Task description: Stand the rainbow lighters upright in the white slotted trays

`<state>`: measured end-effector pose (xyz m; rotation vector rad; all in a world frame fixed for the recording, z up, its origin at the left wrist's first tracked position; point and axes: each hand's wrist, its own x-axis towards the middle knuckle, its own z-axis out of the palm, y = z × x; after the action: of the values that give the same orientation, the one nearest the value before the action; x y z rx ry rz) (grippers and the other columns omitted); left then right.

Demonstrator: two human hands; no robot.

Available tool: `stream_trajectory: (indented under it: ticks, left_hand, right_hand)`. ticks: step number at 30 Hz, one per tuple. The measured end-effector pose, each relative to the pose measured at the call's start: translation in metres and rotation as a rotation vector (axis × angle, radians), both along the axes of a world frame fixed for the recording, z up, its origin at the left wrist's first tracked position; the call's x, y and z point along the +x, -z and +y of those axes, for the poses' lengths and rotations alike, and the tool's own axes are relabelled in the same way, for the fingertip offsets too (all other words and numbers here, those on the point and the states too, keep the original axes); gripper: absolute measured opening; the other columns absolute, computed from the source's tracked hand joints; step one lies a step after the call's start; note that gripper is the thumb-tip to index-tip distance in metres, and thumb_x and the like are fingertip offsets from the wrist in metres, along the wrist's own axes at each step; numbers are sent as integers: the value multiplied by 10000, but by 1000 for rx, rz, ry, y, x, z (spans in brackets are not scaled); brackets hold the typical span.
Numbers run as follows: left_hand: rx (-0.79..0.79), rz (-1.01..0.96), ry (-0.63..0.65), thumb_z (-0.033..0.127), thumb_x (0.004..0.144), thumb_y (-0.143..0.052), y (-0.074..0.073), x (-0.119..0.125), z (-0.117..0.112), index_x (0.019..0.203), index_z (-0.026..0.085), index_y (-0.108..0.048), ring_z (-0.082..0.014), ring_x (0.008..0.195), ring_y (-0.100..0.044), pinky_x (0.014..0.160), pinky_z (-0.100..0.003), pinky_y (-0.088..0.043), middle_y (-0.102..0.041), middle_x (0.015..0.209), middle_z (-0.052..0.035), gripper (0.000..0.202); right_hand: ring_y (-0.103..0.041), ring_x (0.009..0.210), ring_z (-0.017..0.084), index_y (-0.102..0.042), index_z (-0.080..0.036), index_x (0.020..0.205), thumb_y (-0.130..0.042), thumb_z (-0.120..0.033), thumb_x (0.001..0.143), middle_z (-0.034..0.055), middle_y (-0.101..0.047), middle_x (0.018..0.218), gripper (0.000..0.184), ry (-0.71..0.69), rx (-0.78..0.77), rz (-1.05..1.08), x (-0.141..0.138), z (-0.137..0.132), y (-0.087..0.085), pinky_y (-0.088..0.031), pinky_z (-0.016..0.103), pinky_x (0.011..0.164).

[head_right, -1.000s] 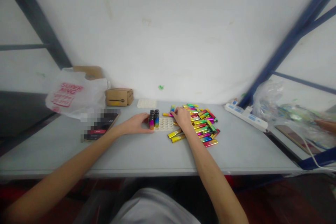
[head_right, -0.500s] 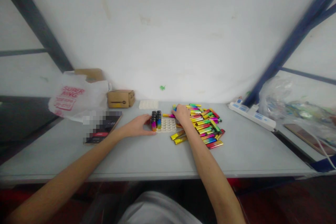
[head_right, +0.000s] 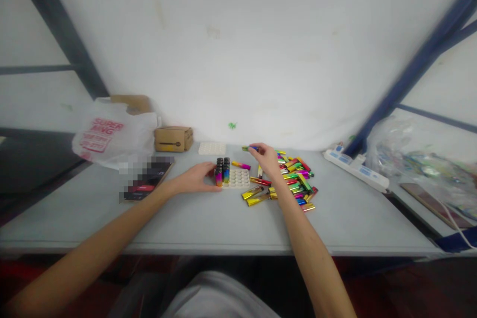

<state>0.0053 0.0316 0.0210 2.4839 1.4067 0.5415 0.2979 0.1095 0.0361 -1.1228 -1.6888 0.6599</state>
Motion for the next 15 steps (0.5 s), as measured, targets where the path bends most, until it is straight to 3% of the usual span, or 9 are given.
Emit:
stream_trajectory:
  ticks: [3, 6, 9, 11, 13, 15]
  left_hand:
    - [-7, -5, 0, 733, 752, -782, 0, 0, 0, 1126, 144, -703, -335, 948, -705, 845, -404, -548, -755, 1062, -125, 702]
    - [-8, 2, -4, 740, 758, -775, -1, 1, -1, 1113, 142, -703, -330, 939, -698, 835, -407, -549, -751, 1055, -130, 700]
    - [0, 5, -1, 738, 757, -779, -1, 0, 0, 1106, 152, -702, -324, 935, -698, 835, -400, -549, -753, 1050, -121, 686]
    - [4, 0, -2, 735, 754, -785, 0, 0, 0, 1102, 159, -702, -319, 927, -700, 833, -394, -549, -755, 1044, -113, 678]
    - [4, -6, -6, 734, 751, -788, 1, 0, 1, 1101, 158, -704, -319, 919, -702, 829, -393, -548, -754, 1040, -113, 679]
    - [2, -17, -4, 735, 746, -793, 1, 0, 1, 1099, 159, -707, -320, 917, -702, 827, -397, -549, -752, 1040, -117, 681]
  right_hand:
    - [-496, 636, 153, -743, -197, 902, -748, -675, 820, -4, -609, 680, 485, -79, -74, 202, -2, -7, 3, -431, 283, 593]
    - [-564, 689, 150, -654, -223, 838, -700, -754, 834, 5, -628, 768, 533, -140, -124, 404, -10, -12, 7, -483, 258, 605]
    - [-621, 696, 154, -581, -243, 856, -683, -818, 818, -6, -633, 786, 585, -231, -211, 529, -20, -19, 9, -538, 264, 622]
    - [-582, 608, 140, -564, -253, 895, -679, -824, 826, -40, -585, 702, 586, -314, -266, 546, -25, -27, 8, -539, 268, 599]
    - [-437, 482, 108, -561, -259, 927, -683, -820, 832, -90, -458, 599, 581, -367, -317, 525, -28, -34, 6, -456, 238, 497]
    - [-270, 429, 83, -562, -254, 910, -681, -831, 824, -115, -335, 565, 596, -375, -383, 506, -30, -40, 3, -288, 206, 408]
